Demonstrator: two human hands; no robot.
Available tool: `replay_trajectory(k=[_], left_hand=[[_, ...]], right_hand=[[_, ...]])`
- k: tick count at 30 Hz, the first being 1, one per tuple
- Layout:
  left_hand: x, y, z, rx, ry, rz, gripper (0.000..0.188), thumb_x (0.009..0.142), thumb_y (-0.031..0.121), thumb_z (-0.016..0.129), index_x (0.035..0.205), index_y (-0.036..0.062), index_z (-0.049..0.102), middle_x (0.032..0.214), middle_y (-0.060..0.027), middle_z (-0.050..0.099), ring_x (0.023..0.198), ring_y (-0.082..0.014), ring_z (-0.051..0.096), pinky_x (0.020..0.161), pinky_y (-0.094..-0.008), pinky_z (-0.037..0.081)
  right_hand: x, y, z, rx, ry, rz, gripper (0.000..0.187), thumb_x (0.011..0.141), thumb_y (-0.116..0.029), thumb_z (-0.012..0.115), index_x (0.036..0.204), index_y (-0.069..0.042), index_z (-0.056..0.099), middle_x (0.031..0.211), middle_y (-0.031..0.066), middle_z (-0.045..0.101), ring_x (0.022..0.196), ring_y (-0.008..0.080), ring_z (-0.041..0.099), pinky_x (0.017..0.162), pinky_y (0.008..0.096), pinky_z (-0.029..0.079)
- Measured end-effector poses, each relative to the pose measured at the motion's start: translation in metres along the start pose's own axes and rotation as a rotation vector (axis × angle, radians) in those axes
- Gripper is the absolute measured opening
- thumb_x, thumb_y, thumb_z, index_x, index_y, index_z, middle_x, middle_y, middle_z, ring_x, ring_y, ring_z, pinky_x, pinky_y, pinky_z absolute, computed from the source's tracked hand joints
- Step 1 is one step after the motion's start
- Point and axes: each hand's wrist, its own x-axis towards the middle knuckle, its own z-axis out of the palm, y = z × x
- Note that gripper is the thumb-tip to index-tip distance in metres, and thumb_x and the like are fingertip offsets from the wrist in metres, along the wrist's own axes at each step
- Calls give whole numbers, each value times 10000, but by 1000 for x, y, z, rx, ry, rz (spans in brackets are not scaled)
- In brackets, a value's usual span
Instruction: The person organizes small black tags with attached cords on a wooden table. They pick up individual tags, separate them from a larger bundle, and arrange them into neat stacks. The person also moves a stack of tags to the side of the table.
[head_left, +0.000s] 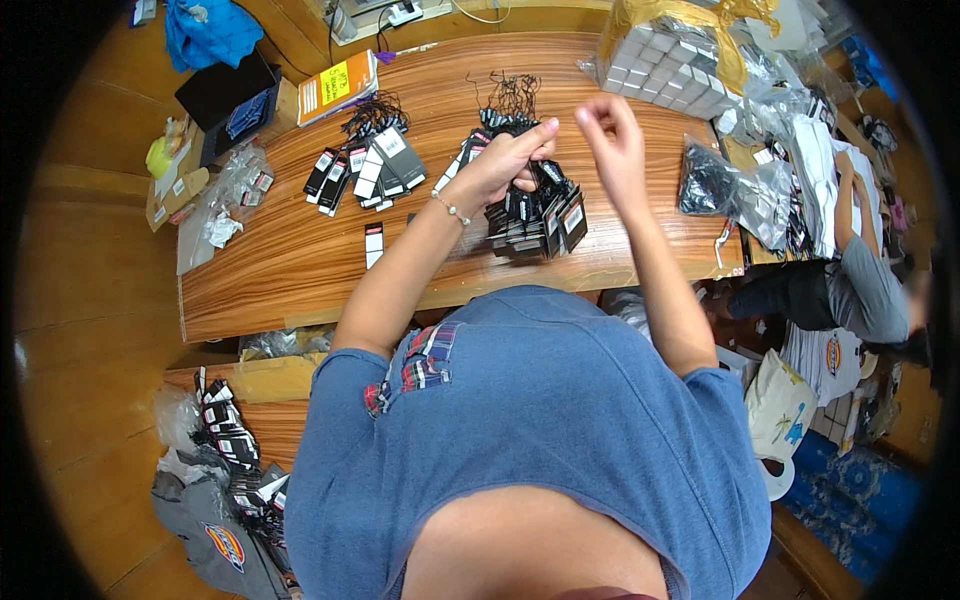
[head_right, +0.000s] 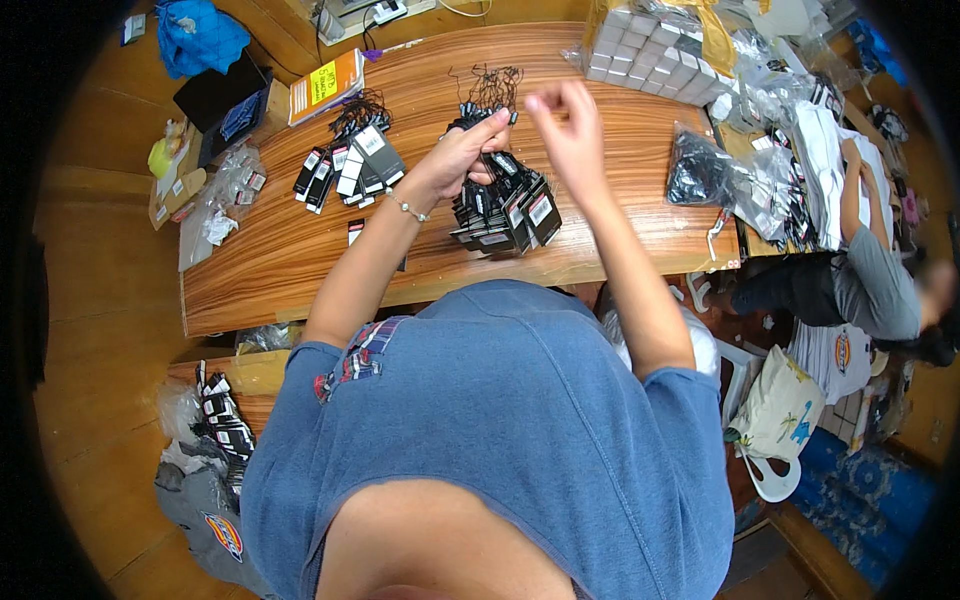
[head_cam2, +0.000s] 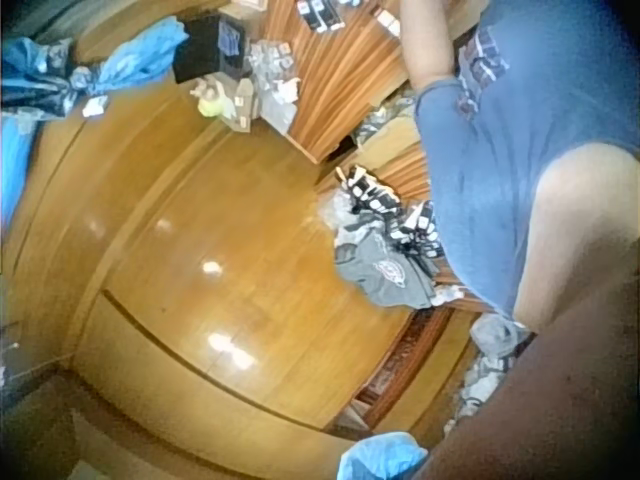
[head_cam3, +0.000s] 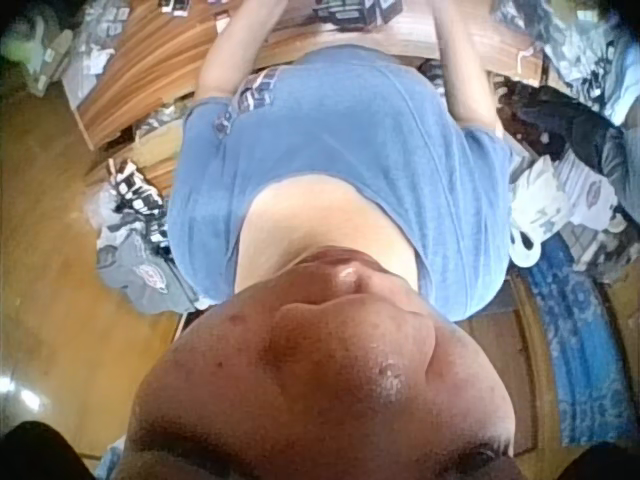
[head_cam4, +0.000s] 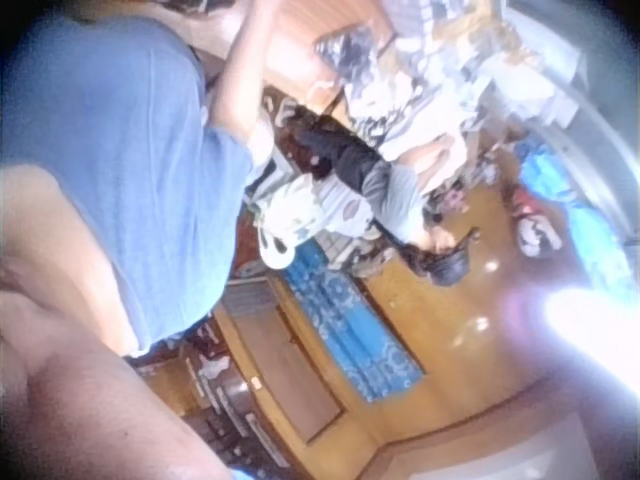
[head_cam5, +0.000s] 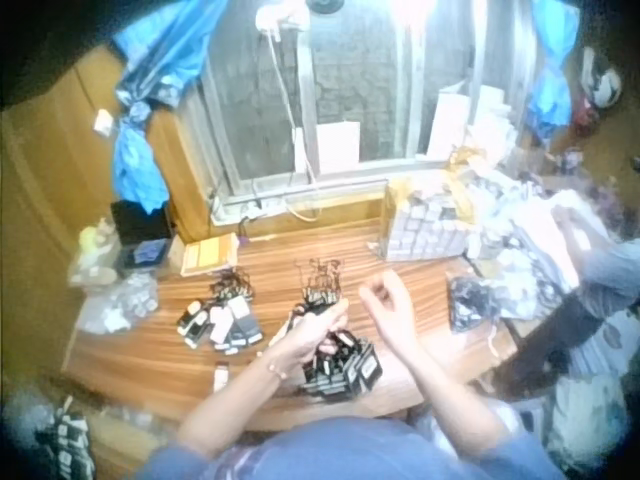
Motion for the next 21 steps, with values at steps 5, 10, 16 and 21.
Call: replay_trajectory(k=[5, 10, 16, 21], left_hand=[[2, -1, 0, -24, 50, 2, 427, 871, 433, 448, 564, 142, 387, 487, 89, 261, 385, -22, 170, 367, -177, 160], [7, 4, 3, 85, 112, 12, 442, 848, 447, 483, 563, 116, 419, 478, 82, 271, 388, -26, 178, 377, -187, 158], [13, 7, 2, 129, 132, 22, 462, 836, 467, 492, 555, 109, 414, 473, 100, 185, 396, -31, 160, 384, -191, 151], [15, 10, 3, 139, 169, 32, 437, 853, 442, 480, 548, 140, 395, 470, 100, 246, 388, -16, 160, 383, -192, 133]], right_hand=[[-47, -21, 8, 81, -167, 60, 161, 721, -93, 647, 827, -17, 553, 712, 69, 516, 672, 152, 500, 614, 263, 406], [-39, -14, 2, 108, -229, 99, 153, 726, -89, 641, 834, -29, 550, 616, 22, 470, 575, 103, 449, 543, 242, 388], [-40, 5, -6, 188, -367, 218, 183, 710, -109, 654, 841, -35, 549, 580, -29, 422, 510, 57, 370, 474, 212, 325], [-40, 10, -14, 22, -409, 121, 226, 697, -169, 662, 842, -36, 551, 748, 27, 498, 712, 119, 456, 659, 270, 378]])
